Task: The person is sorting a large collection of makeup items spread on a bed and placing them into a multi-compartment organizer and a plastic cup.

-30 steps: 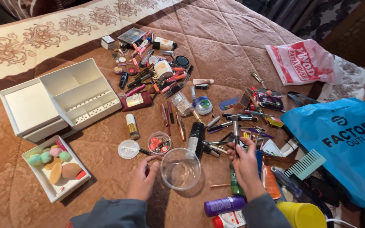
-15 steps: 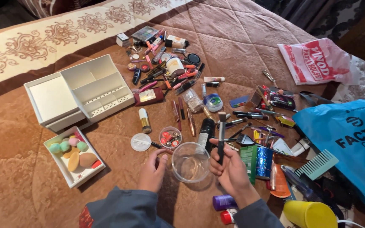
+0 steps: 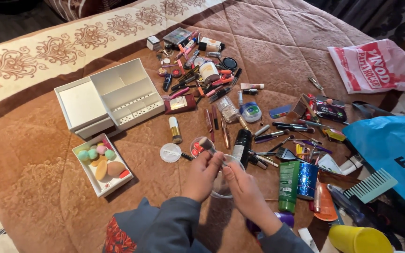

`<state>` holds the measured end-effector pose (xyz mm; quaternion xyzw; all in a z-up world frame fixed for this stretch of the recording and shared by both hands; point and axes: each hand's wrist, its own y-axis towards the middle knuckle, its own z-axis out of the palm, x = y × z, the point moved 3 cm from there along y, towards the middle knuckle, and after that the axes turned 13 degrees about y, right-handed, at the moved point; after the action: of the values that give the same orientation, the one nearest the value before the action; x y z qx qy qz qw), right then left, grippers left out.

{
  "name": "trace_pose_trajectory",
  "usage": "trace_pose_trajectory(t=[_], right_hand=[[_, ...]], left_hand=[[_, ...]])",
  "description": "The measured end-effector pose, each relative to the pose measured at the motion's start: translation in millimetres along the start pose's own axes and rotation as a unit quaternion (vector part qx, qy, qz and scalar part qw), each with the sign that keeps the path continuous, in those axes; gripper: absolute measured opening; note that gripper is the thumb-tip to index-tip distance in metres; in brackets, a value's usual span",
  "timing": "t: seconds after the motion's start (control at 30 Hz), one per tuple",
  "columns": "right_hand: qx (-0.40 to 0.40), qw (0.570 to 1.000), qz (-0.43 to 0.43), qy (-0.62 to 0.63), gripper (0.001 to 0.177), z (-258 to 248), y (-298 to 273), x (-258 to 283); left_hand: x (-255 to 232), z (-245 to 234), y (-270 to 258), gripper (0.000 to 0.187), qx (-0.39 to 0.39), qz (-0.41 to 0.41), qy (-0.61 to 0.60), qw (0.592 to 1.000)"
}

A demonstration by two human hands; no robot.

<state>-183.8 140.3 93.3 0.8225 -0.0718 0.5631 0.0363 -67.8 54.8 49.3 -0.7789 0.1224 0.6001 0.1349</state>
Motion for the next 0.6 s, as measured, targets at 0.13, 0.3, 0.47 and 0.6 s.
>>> trace_pose_trajectory(t=[0.13,0.3,0.47,0.6], right_hand=[[0.114,0.882,0.226,0.397,0.041,2,-6,-23],[0.153,0.787,0.259,0.538,0.048,-2,-18,-24],[0.014,0.892,0.189,0.412,0.042,-17,-17,-62],[-0.116,0.976,0.129,0.131,0.023,-25,-13,-15]], left_hand=[[2,-10,-3,0.033,0.034,-0.022,-0.049,0.998],[7,-13,-3,0.033,0.047,-0.044,-0.197,0.978],[-1,-27,-3,0.036,0.007,-0.019,-0.114,0.993],[-6,-17,-5,0.03,0.026,0.055,-0.023,0.998]])
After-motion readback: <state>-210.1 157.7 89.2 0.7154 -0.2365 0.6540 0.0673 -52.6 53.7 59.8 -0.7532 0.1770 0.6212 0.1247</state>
